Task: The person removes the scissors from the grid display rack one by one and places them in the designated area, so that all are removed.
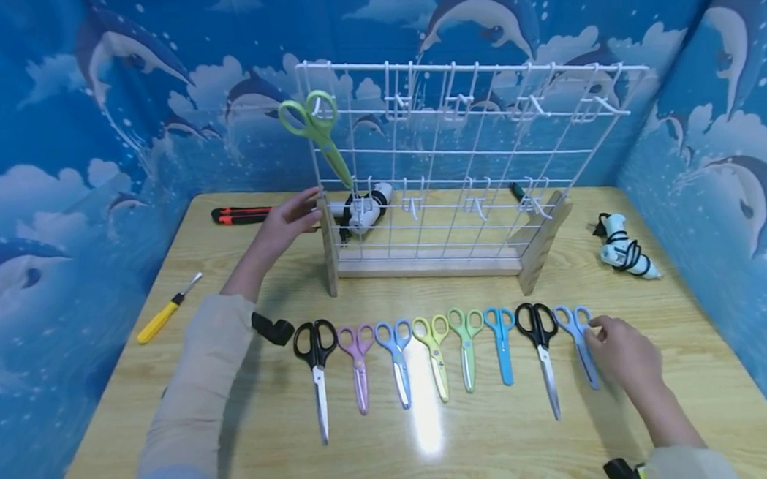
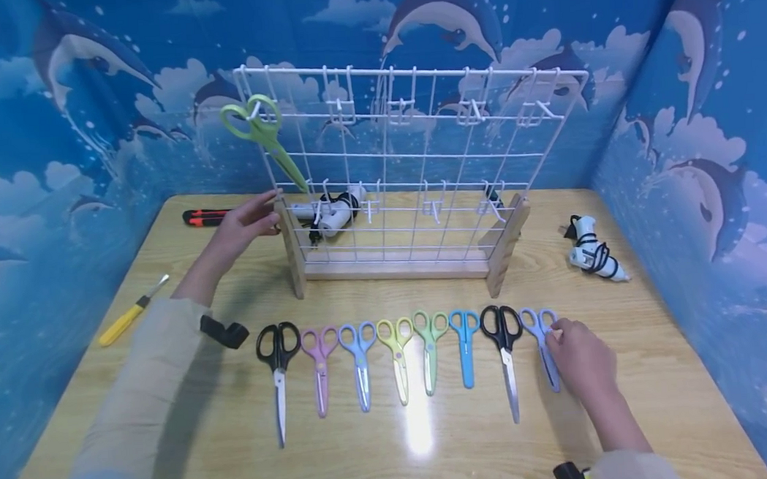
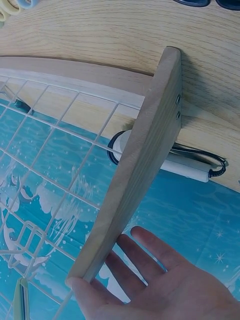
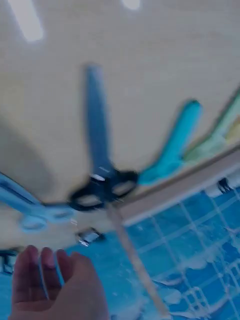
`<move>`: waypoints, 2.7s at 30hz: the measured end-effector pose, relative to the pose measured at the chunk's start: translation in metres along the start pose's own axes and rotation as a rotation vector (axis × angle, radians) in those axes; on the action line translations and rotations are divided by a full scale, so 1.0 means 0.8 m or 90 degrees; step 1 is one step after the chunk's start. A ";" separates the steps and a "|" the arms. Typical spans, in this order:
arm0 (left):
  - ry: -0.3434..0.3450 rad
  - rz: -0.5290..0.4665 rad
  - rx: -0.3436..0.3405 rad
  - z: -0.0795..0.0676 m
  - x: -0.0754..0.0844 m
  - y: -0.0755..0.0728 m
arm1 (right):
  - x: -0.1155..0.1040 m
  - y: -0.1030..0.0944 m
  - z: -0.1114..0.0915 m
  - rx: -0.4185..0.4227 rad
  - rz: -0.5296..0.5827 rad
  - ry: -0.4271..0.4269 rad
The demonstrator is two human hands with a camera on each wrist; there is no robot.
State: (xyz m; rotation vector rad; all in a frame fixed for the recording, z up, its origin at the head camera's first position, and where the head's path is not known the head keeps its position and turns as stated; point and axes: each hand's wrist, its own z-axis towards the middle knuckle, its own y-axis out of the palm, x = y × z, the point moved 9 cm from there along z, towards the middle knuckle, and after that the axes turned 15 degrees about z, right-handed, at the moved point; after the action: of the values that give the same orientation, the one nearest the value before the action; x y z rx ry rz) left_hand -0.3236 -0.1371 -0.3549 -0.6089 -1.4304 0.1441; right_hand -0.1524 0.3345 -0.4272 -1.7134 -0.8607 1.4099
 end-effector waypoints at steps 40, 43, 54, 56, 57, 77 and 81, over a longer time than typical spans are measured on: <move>0.001 0.011 -0.003 -0.003 0.006 0.000 | -0.519 -0.031 0.057 -0.194 0.569 -0.484; 0.001 0.010 0.001 0.002 -0.002 0.000 | -0.523 -0.027 0.058 -0.207 0.591 -0.475; 0.001 0.011 0.003 0.002 0.001 0.001 | -0.524 -0.007 0.074 -0.232 0.587 -0.358; -0.002 0.015 0.004 0.002 0.001 0.000 | -0.524 -0.003 0.080 -0.227 0.587 -0.353; -0.005 0.016 0.004 0.002 0.000 0.000 | -0.524 -0.001 0.083 -0.225 0.591 -0.354; 0.018 -0.001 0.016 0.006 -0.002 -0.001 | -0.509 -0.026 0.030 -0.300 0.688 -0.466; 0.010 -0.005 0.013 0.005 -0.004 0.000 | -0.473 -0.038 0.014 -0.288 0.680 -0.448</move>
State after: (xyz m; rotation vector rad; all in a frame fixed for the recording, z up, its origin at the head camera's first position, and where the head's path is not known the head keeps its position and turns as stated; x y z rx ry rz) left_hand -0.3283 -0.1376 -0.3578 -0.5871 -1.4148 0.1472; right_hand -0.2289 0.0266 -0.2182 -2.1699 -0.6190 2.8156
